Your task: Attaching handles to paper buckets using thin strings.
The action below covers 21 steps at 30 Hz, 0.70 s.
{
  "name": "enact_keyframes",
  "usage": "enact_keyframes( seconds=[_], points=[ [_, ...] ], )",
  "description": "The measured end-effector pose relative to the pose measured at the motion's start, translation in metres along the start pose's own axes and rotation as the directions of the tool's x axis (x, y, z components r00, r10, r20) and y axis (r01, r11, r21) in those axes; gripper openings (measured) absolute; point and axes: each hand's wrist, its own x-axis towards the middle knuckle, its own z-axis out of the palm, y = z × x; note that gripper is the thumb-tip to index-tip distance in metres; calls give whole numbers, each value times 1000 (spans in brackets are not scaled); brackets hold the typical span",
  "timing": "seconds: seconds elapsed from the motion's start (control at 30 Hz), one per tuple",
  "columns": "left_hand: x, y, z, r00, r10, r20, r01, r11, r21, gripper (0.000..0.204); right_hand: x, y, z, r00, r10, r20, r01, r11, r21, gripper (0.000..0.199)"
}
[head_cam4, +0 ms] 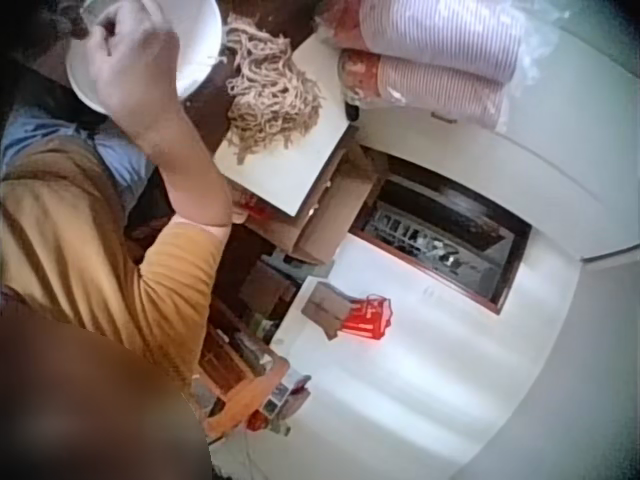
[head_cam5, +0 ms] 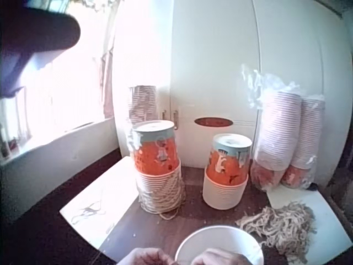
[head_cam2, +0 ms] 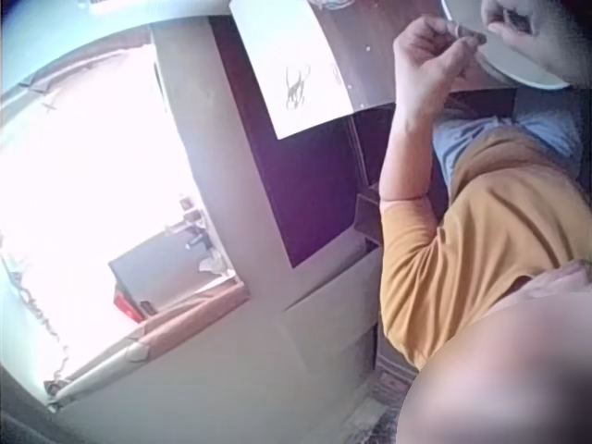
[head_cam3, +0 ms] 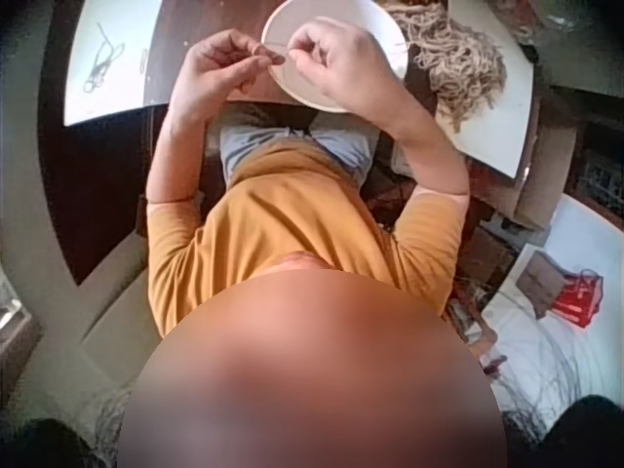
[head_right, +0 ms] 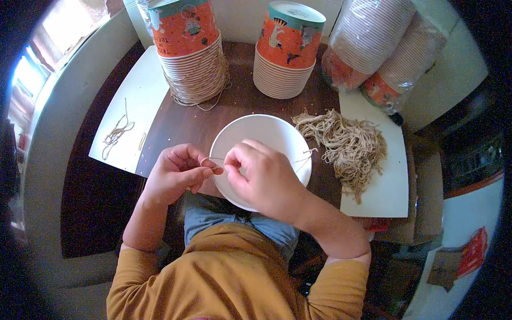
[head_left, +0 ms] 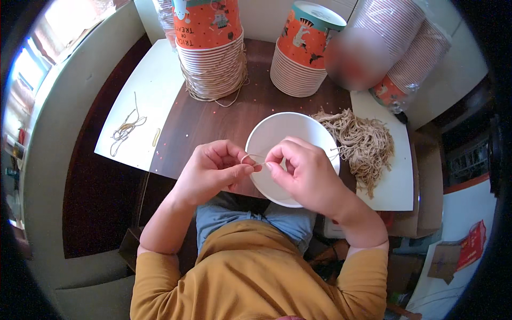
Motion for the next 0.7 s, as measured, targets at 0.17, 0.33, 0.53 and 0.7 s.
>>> enact_keyframes(
  seconds=[0.17,0.33,0.53,0.7],
  points=[
    [-8,2,2,994,63,-92,-58,997,59,8,-17,-14,24,974,-179,-138,148,967,-209,8],
    [-11,-2,-5,988,122,-98,-115,990,80,9,-17,-10,43,939,-283,-198,207,921,-331,15],
    [-16,6,-17,993,90,-73,-83,993,88,10,-21,-9,36,962,-257,-93,199,893,-404,19],
    [-11,0,-25,995,51,-84,-57,996,-68,11,-30,-22,24,964,-267,12,245,864,-440,28]
  ],
)
